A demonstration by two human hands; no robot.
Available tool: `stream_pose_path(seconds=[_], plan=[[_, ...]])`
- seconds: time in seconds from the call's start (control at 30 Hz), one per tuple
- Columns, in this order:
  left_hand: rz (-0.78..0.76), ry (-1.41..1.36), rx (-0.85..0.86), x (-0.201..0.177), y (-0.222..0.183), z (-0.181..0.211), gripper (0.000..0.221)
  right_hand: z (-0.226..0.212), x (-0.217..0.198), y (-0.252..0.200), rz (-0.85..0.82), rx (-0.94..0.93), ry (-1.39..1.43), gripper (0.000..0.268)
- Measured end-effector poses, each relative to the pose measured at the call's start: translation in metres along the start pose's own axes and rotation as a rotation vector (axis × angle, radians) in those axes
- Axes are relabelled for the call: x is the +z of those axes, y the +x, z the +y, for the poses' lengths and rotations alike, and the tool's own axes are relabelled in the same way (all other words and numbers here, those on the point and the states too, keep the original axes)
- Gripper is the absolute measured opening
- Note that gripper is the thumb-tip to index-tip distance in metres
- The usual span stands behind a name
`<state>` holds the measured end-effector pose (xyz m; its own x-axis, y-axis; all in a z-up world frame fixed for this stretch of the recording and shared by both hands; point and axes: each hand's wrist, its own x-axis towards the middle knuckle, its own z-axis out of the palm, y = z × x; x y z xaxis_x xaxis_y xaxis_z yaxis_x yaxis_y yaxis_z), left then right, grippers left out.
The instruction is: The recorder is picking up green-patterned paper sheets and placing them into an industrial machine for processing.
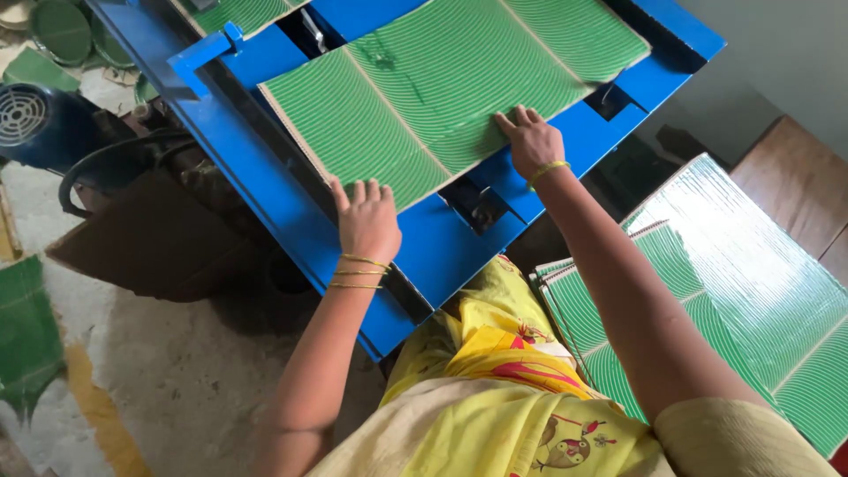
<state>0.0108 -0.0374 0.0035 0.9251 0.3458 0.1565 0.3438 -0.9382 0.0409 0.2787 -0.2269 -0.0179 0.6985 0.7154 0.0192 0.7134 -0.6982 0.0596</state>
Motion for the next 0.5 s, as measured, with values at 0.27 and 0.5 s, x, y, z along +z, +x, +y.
stream_pose_path(seconds=[0.27, 0.5], plan=[[-0.232, 0.014, 0.140, 0.000, -0.023, 0.049, 0.027, 0.042, 0.026, -0.035, 0.115, -0.030, -0.093, 0.070], [-0.260, -0.059, 0.111, -0.021, -0.048, 0.061, 0.025, 0.055, 0.003, -0.077, -0.038, -0.036, 0.124, 0.078]])
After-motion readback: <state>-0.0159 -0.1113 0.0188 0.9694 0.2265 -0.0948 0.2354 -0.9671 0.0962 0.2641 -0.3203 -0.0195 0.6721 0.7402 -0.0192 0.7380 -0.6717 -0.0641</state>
